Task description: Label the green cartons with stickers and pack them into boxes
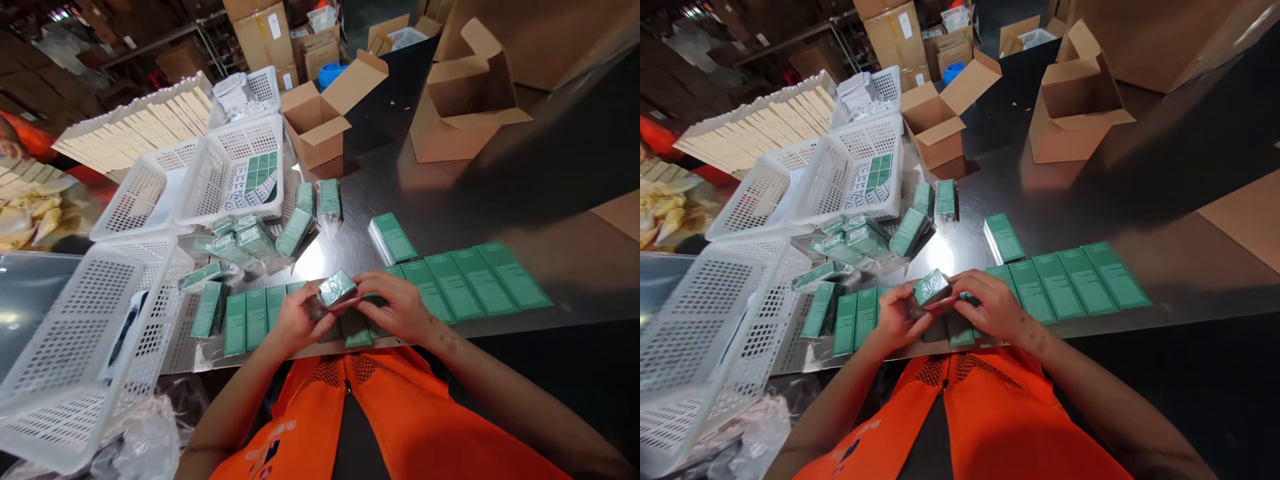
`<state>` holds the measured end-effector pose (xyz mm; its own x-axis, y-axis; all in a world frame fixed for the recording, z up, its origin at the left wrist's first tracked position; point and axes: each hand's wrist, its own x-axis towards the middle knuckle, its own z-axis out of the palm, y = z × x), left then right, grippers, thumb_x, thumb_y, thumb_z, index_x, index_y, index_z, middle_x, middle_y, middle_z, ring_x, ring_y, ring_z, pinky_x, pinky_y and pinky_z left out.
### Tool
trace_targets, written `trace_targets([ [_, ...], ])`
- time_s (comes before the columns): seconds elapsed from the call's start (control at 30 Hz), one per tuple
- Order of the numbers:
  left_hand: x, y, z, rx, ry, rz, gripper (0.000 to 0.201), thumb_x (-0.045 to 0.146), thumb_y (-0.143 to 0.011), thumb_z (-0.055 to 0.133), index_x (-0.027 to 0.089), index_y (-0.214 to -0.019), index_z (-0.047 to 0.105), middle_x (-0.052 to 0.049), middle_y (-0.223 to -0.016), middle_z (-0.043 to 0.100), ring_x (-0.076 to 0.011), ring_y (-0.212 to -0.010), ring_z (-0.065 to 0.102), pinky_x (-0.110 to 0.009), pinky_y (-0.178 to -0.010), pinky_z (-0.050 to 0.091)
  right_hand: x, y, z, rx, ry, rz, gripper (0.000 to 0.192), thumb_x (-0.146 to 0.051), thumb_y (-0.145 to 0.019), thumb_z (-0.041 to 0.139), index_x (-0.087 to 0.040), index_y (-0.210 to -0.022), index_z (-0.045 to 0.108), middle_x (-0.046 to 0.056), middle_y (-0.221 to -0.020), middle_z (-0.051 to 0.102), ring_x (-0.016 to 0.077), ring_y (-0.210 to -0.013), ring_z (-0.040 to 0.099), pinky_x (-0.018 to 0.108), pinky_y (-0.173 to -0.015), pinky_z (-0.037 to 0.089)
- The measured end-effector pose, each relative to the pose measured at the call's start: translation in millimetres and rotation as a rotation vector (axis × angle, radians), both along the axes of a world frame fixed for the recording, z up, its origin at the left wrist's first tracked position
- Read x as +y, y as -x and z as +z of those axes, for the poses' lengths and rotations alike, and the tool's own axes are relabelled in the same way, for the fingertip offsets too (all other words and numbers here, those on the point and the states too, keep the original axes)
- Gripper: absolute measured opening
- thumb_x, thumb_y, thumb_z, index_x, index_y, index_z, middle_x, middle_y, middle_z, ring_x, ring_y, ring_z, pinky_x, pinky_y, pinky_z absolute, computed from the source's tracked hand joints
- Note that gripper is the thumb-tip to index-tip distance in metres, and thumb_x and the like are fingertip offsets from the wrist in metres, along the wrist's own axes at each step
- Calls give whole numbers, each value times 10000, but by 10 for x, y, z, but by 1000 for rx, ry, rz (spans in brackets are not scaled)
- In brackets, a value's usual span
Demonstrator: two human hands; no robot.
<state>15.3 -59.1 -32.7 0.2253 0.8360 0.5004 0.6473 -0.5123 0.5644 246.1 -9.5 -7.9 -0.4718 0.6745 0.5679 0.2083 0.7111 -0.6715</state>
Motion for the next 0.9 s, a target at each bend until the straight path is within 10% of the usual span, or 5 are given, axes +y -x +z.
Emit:
trace_targets([
  [0.23, -48, -92, -66, -92, 425, 26, 755, 205, -726, 634, 170, -1423, 346, -64, -990, 691, -171, -648, 660, -309, -623, 516, 100, -78, 77, -256, 417, 7, 816, -587, -760, 805, -226, -1402, 455, 98, -1105, 732, 273, -931, 731, 399, -777, 602],
  [0.37, -45, -163, 31, -186, 589, 67, 771, 211, -729, 668, 175, -1432, 356, -68, -1034, 691, -159, -652, 648, -287, -604, 484, 257, -9, 288, -214, 391, 188, 565, -496, -896, 702, -304, -1399, 531, 63, -1221, 692, 233, -978, 699, 383, -859, 577],
  [0.6, -107, -257, 79, -493, 616, 97, 335, 211, -765, 565, 202, -1096, 619, 33, -696, 633, -118, -523, 532, -232, -508, 402, 882, 81, 520, 184, 448, 5, 512, -596, -930, 605, -316, -1351, 522, 35, -1129, 675, 216, -950, 665, 351, -786, 561],
  [0.67, -151, -231, 130, -458, 494, 71, 111, 234, -795, 543, 200, -797, 649, 16, -630, 599, -129, -548, 531, -249, -532, 400, 1194, 48, 432, 69, 428, -46, 532, -592, -919, 605, -289, -1351, 532, 43, -1072, 683, 230, -925, 656, 372, -789, 550],
  [0.9, -427, 31, 177, -395, 325, 69, 610, 650, -944, 456, 197, -540, 515, -5, -534, 476, -149, -530, 458, -299, -522, 340, 1733, -195, -89, -709, 335, -291, 496, -548, -921, 541, -251, -1300, 659, 134, -1175, 661, 363, -1147, 565, 522, -934, 474],
])
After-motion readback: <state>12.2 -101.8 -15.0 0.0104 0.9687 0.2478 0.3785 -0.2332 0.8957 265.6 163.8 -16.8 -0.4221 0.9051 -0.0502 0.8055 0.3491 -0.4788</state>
